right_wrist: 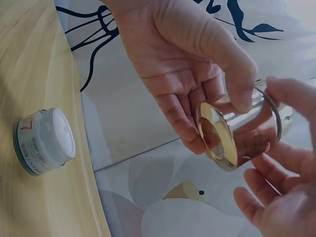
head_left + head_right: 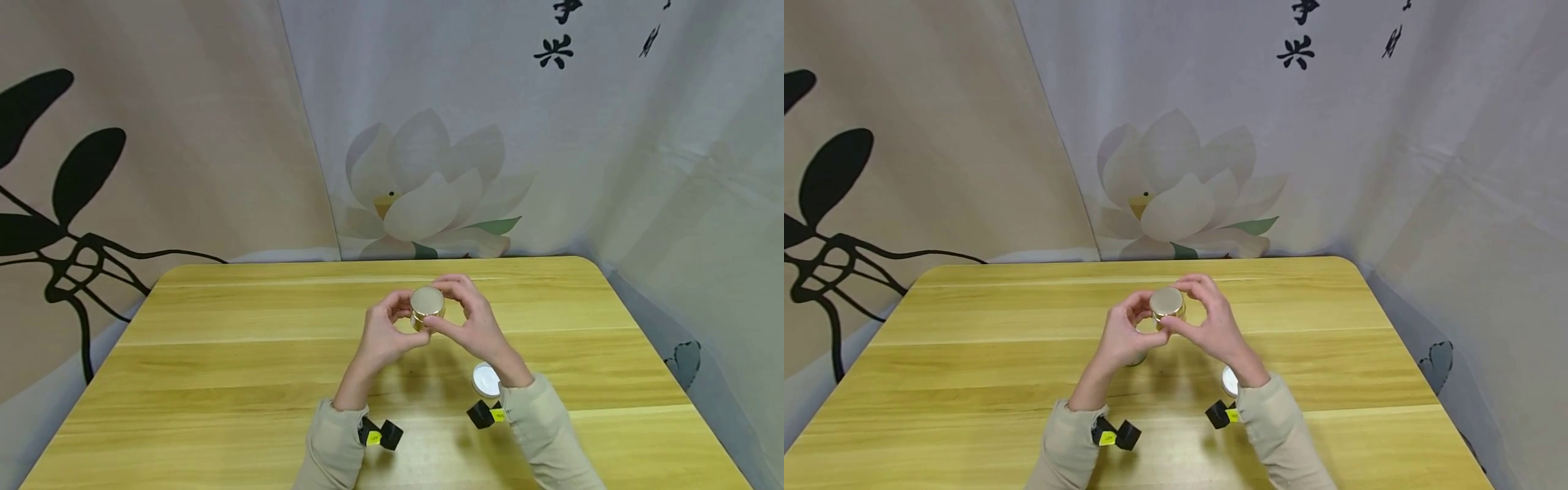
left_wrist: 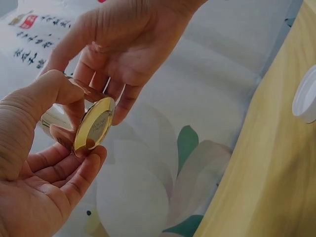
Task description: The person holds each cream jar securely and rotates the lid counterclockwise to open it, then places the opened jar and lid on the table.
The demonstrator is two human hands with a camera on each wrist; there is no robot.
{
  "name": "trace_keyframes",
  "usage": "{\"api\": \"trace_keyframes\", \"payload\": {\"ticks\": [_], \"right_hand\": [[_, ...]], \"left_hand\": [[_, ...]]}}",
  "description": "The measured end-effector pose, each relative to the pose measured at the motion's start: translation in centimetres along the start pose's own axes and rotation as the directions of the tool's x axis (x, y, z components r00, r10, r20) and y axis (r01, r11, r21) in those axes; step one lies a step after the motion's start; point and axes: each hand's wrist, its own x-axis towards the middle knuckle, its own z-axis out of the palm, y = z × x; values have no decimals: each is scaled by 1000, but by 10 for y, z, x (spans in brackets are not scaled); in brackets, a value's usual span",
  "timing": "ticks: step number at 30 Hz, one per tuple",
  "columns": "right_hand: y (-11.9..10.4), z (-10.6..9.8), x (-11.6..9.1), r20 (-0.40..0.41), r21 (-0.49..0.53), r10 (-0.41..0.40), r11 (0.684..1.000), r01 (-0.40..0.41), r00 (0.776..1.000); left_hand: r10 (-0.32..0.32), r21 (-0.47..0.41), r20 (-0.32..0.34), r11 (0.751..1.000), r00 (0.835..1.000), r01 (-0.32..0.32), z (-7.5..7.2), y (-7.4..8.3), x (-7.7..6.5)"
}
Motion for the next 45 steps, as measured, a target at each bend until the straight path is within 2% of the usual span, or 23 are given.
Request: {"api": "trace_keyframes", "payload": {"ticks": [4,6,10,11,16,20,26,31,36,40,45], "right_hand": [[1,-2,0,57,10,-36,999,35,998],[1,-2,-1,70,12,-44,999,43,997],[1,1,-1,46,5,-2,1000,2,999],[1,2,-1,31,4,14,1000,-14,999],[-1,5,1,-30,-5,36,999,-36,999],[-2,3,0,-17,-9,11,1000,-11,1000],[-1,-1,0,34,20,-41,999,40,999],[-2,2,0,4,2,-8,1000,8,1000],[-19,4,3,-26,-2,4,1000,-4,1000],[-33,1,5,-1,-12,3,1000,-3,1000],[-19,-1,3,40,4,-9,1000,9,999]], "left_hand": [[-16,19,-1,1000,1000,16,0,2,-1],[-13,27,1,1000,1000,13,0,9,-1],[-19,31,5,999,1000,18,-1,26,-2],[-23,31,7,999,1000,23,-1,27,-2],[-45,20,2,999,999,45,0,10,0],[-41,15,-4,999,999,41,0,1,0],[-17,14,0,1000,1000,17,-1,0,1],[-20,1,1,1000,1000,20,0,1,1],[-30,7,2,1000,1000,30,0,2,2],[-11,9,5,1000,1000,11,-1,1,2],[-6,-1,20,1000,1000,6,-2,-2,-1]]}}
